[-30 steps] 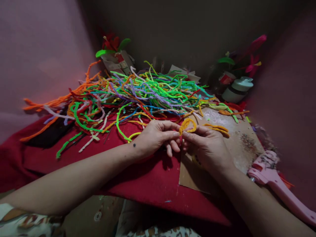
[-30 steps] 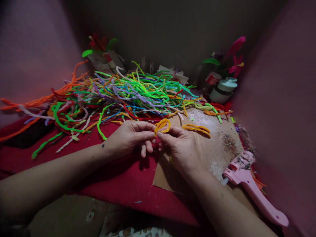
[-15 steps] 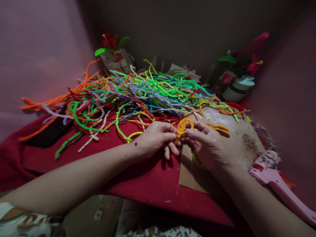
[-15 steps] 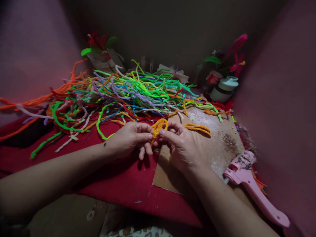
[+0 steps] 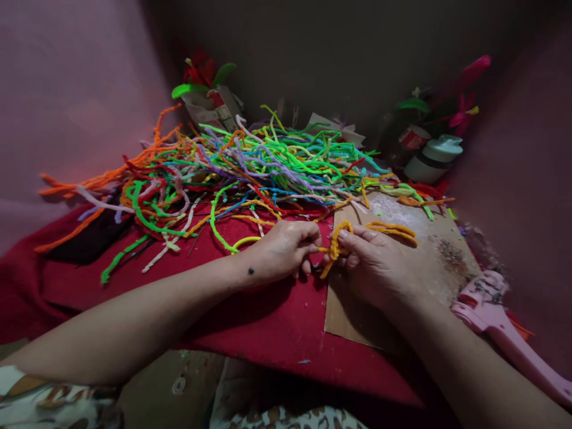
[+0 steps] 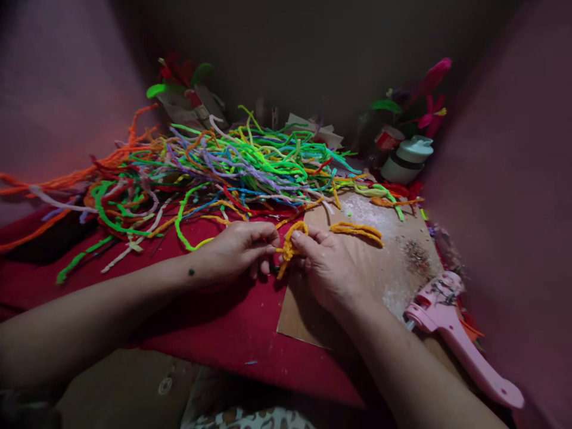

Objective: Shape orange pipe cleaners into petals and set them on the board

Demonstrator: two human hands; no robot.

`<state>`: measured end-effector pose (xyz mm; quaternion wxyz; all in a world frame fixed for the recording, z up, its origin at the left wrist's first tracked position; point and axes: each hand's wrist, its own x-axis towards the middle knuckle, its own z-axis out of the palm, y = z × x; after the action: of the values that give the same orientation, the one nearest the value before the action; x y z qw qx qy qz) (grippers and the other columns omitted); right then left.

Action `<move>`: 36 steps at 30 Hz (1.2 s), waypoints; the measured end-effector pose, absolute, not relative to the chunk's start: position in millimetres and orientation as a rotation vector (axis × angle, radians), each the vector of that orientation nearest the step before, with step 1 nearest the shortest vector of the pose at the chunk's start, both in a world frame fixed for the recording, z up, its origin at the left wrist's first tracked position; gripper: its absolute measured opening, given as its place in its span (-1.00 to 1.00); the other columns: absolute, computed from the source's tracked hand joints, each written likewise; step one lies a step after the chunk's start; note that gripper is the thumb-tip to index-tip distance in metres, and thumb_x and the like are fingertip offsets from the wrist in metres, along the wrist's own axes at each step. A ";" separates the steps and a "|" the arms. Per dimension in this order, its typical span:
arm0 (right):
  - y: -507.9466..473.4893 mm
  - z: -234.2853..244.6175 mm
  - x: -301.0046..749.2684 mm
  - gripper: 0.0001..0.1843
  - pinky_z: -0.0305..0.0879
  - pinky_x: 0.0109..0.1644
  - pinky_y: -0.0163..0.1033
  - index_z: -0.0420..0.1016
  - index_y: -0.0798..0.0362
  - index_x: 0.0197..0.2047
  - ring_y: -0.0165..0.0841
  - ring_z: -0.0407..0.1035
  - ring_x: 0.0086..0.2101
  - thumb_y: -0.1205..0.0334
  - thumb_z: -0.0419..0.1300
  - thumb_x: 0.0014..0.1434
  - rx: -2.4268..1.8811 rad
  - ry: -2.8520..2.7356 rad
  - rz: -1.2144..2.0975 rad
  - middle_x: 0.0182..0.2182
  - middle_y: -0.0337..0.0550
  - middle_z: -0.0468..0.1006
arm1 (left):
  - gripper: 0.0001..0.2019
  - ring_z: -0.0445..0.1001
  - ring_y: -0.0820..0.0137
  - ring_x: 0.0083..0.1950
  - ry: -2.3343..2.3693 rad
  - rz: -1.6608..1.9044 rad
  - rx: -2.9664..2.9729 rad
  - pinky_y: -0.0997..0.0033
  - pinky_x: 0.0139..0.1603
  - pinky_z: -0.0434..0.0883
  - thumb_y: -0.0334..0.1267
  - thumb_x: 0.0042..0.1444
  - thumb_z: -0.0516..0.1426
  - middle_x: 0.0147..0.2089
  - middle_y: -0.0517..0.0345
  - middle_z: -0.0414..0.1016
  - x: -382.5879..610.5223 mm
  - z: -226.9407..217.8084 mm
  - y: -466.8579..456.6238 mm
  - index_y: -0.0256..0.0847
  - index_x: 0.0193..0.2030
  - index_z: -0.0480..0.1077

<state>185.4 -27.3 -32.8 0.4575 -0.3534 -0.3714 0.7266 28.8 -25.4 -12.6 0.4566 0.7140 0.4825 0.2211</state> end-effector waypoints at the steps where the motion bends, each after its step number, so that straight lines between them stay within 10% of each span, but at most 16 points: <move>1: -26.8 -32.9 185.9 -0.94 0.24 -0.50 -0.38 0.45 0.07 -0.48 -0.50 0.31 -0.61 0.28 0.24 -0.03 -0.874 -0.910 1.791 -0.58 -0.29 0.45 | -0.89 0.31 0.56 -0.60 1.203 0.530 1.872 0.62 -0.60 0.20 -0.45 0.07 -0.04 -0.60 0.28 0.29 26.8 -11.4 -24.6 -0.26 -0.45 0.21; 10: -23.0 -30.0 189.7 -0.94 0.25 -0.53 -0.42 0.46 0.14 -0.53 -0.53 0.30 -0.62 0.36 0.25 -0.07 -0.904 -0.858 1.738 -0.60 -0.25 0.44 | -0.85 0.11 0.55 -0.51 1.100 0.304 2.448 0.53 -0.49 0.05 -0.46 0.03 -0.01 -0.55 0.26 0.19 10.1 -7.1 -16.9 -0.28 -0.54 0.22; 18: -26.3 -28.4 187.6 -0.87 0.21 -0.53 -0.37 0.48 0.12 -0.46 -0.51 0.28 -0.61 0.26 0.31 -0.10 -0.978 -0.895 1.750 -0.59 -0.26 0.44 | -0.79 0.33 0.48 -0.32 1.084 0.547 1.999 0.55 -0.31 0.24 -0.18 0.09 0.06 -0.31 0.16 0.41 15.6 6.1 -19.7 -0.27 -0.23 0.38; 26: -30.3 -33.0 180.6 -0.67 0.13 -0.56 -0.42 0.36 0.08 -0.46 -0.54 0.25 -0.63 0.28 0.42 -0.30 -1.012 -0.975 1.589 -0.63 -0.37 0.40 | -0.74 0.18 0.64 -0.60 0.937 0.673 1.285 0.62 -0.60 0.12 -0.16 -0.01 0.16 -0.49 0.30 0.28 24.3 -3.2 -26.5 -0.24 -0.20 0.35; 36: -37.6 -29.5 181.4 -0.81 0.18 -0.49 -0.34 0.40 0.08 -0.47 -0.49 0.27 -0.60 0.19 0.31 -0.09 -1.021 -1.113 1.642 -0.62 -0.30 0.41 | -0.85 0.13 0.66 -0.70 0.963 0.786 1.183 0.67 -0.70 0.07 -0.22 -0.01 0.17 -0.68 0.33 0.26 22.3 -8.0 -26.1 -0.27 -0.35 0.38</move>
<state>181.4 -37.6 -29.5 0.4396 -0.4111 -0.4482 0.6610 22.3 -26.1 -8.0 0.6538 0.5217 0.4246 0.3466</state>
